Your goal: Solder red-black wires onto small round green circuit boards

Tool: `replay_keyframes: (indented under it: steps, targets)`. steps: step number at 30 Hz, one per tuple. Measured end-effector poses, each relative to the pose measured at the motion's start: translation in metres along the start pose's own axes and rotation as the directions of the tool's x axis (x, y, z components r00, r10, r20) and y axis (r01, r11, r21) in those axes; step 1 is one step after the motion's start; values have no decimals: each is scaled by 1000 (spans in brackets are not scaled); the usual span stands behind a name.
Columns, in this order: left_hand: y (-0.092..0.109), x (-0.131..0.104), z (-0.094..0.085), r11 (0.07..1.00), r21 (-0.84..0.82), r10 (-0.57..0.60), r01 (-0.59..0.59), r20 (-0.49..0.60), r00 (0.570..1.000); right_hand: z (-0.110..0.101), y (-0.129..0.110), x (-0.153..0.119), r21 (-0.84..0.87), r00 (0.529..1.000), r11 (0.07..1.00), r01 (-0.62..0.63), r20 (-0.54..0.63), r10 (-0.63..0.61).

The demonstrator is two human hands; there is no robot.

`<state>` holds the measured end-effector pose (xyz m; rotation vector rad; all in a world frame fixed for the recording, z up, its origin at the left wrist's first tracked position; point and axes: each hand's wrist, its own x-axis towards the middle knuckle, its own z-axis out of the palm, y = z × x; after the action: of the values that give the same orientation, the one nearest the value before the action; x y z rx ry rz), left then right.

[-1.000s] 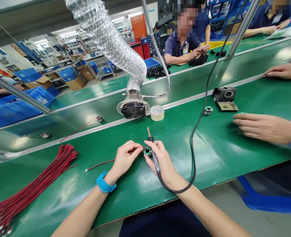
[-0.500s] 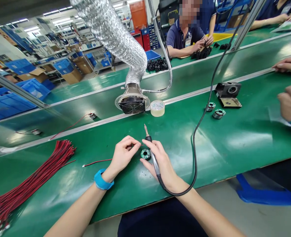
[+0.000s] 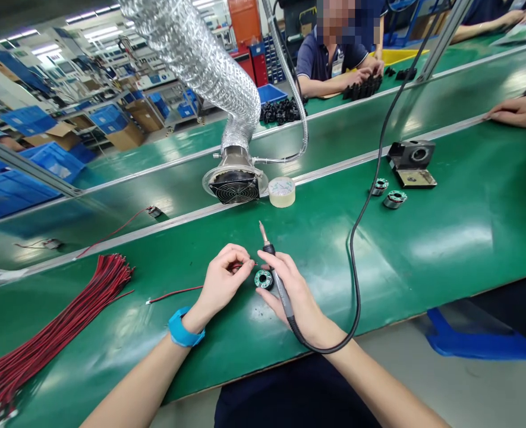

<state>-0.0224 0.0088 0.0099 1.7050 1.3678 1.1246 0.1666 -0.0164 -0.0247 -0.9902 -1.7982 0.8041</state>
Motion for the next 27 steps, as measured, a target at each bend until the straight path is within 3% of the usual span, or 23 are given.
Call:
replay_keyframes:
  steps: [7,11,15,18,27]
  targets:
    - [8,-7,8,998,-6,63,-62,45,997,10,1,0,-55,997,998,-29,-69,25]
    - [11,-10,10,993,10,112,-114,84,990,-2,-4,-5,-60,991,998,0,-133,-8]
    - [10,-13,12,988,40,145,-150,100,984,-21,-13,-18,-78,926,995,-61,-377,27]
    - [8,-15,13,980,75,176,-185,112,978,-29,-15,-29,11,874,992,-123,-472,114]
    - [7,-15,16,959,130,245,-254,82,966,-27,-10,-32,164,894,983,-78,-425,142]
